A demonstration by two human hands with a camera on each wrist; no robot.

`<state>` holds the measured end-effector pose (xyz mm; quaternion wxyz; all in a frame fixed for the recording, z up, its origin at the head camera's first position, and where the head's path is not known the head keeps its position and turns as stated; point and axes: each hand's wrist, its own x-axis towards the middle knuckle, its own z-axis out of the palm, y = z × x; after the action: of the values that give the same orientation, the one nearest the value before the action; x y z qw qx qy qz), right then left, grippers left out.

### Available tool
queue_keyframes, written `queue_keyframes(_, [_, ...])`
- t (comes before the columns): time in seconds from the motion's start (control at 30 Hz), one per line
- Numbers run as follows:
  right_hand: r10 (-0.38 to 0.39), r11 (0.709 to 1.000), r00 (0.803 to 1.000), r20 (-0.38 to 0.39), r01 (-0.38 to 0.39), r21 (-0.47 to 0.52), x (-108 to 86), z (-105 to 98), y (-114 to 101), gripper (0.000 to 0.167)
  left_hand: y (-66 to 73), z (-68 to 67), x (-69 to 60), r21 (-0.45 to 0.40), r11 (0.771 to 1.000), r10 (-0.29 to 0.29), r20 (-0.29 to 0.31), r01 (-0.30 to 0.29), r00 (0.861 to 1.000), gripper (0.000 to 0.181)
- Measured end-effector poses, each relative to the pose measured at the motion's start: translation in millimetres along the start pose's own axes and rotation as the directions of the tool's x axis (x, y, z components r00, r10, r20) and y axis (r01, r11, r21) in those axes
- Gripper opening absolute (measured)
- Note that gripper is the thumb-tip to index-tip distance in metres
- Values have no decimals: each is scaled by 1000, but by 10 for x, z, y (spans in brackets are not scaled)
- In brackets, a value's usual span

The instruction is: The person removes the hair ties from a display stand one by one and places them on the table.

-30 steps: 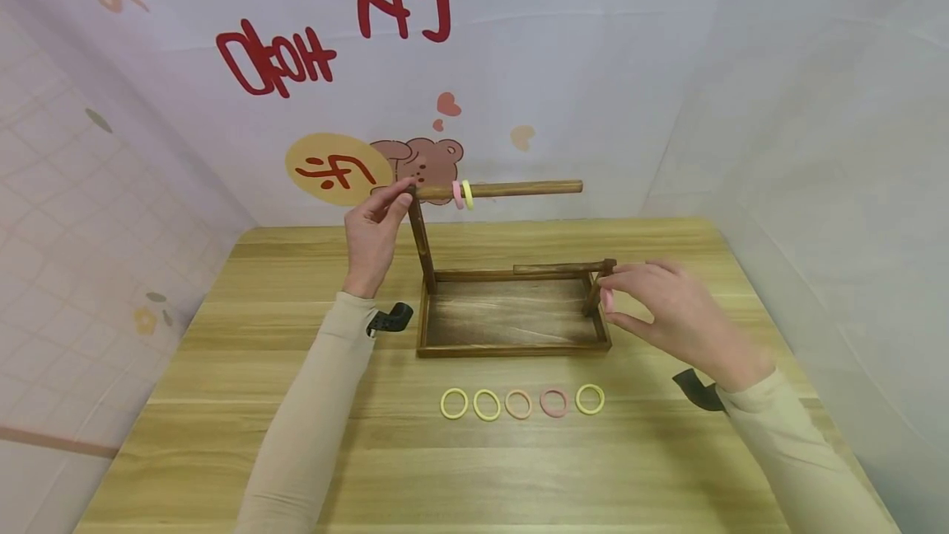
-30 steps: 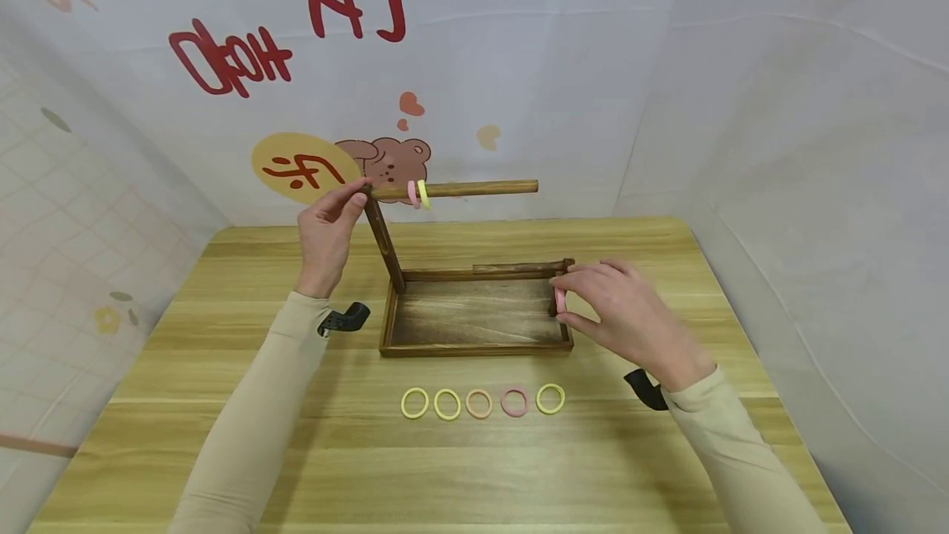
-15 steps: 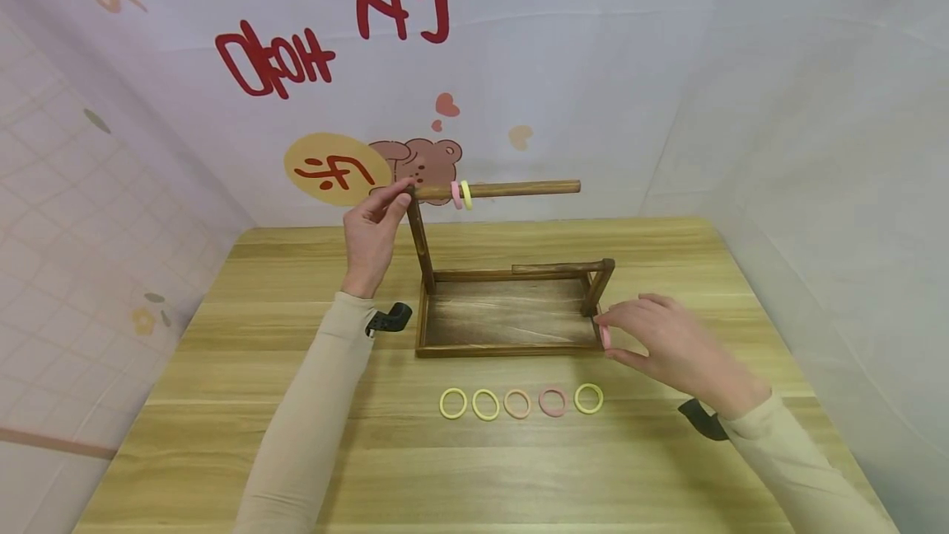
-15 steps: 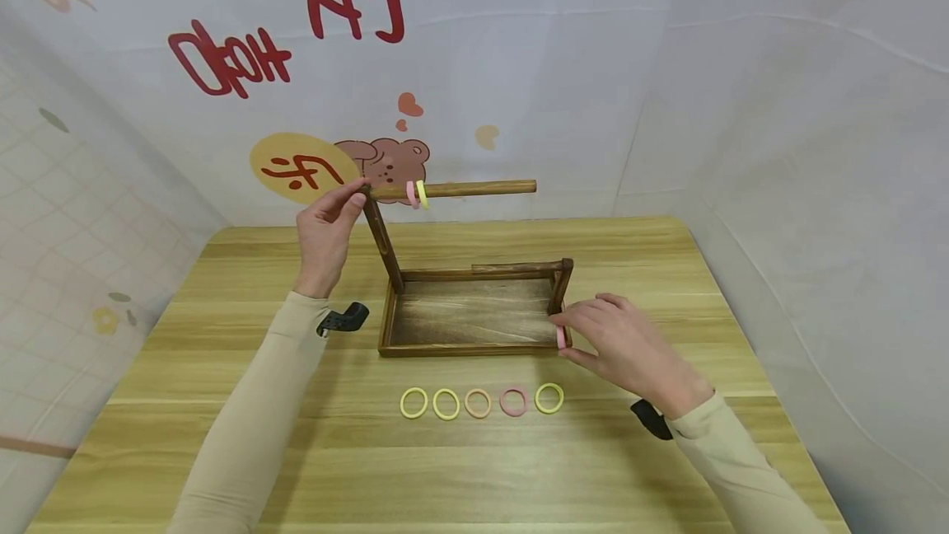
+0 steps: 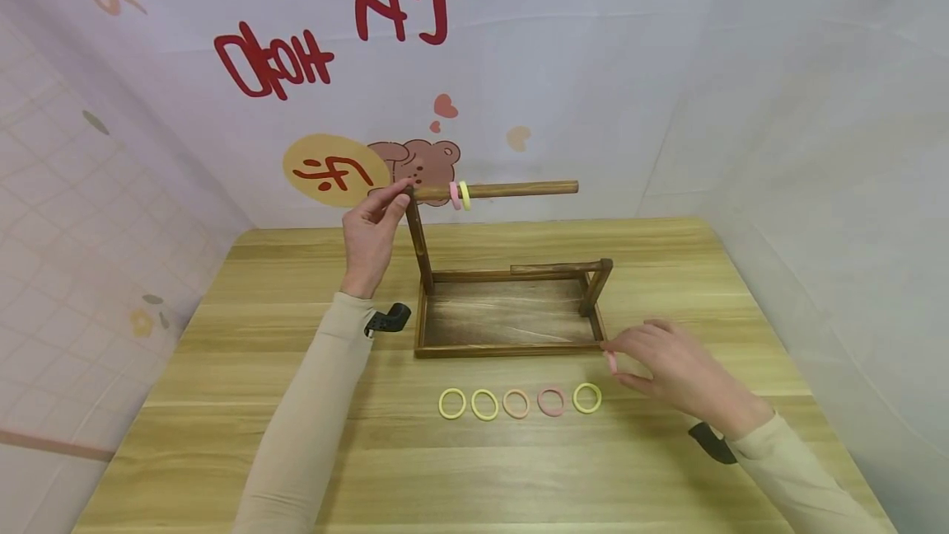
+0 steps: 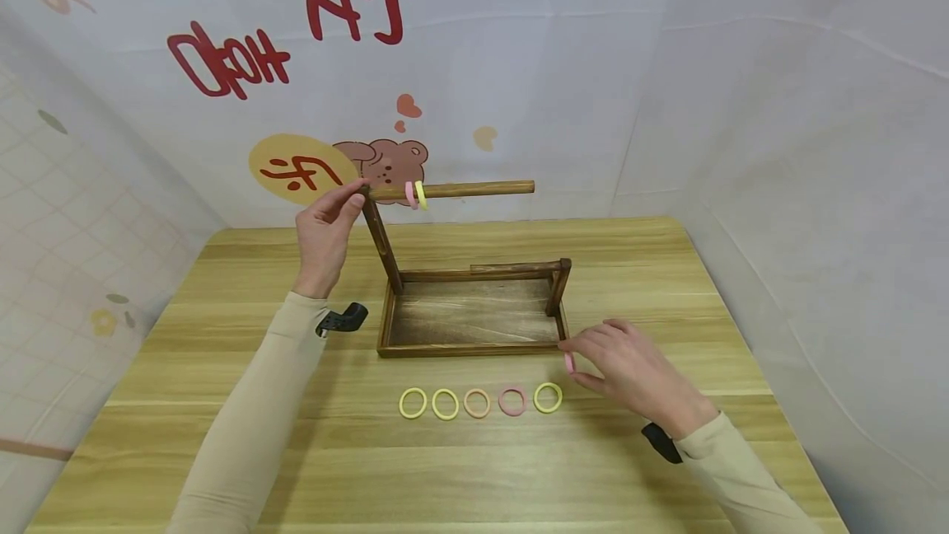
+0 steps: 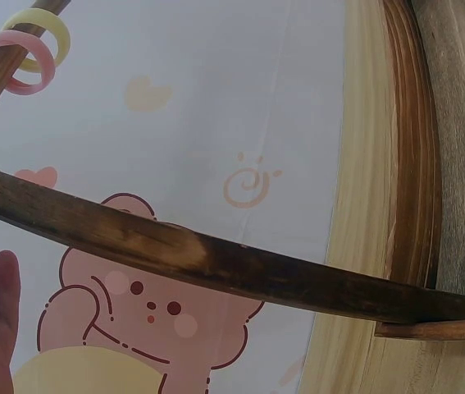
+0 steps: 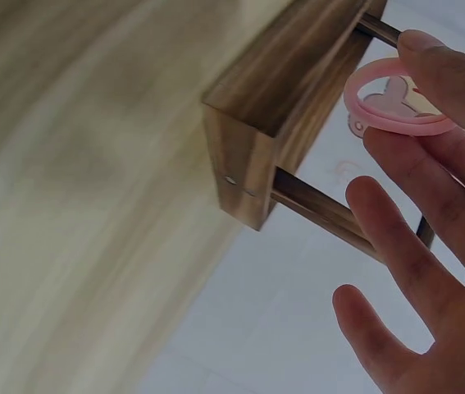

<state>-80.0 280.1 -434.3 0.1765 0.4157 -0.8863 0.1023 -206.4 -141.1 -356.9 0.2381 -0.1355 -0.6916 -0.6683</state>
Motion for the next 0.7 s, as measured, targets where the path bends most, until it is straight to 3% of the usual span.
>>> queue_keyframes(0.37, [3,1000,999,36,-3,-9,-152,138,4,42,-11,-4,1,4,1000,-9,-2,9,1000,28])
queue_keyframes(0.6, [22,1000,997,69,-21,-3,-217,242,-14,23,-11,-7,2,-3,1000,-14,1,14,1000,28])
queue_keyframes(0.7, [19,1000,996,85,-19,-5,-243,268,-16,23,-13,-6,2,4,1000,-8,1,8,1000,28])
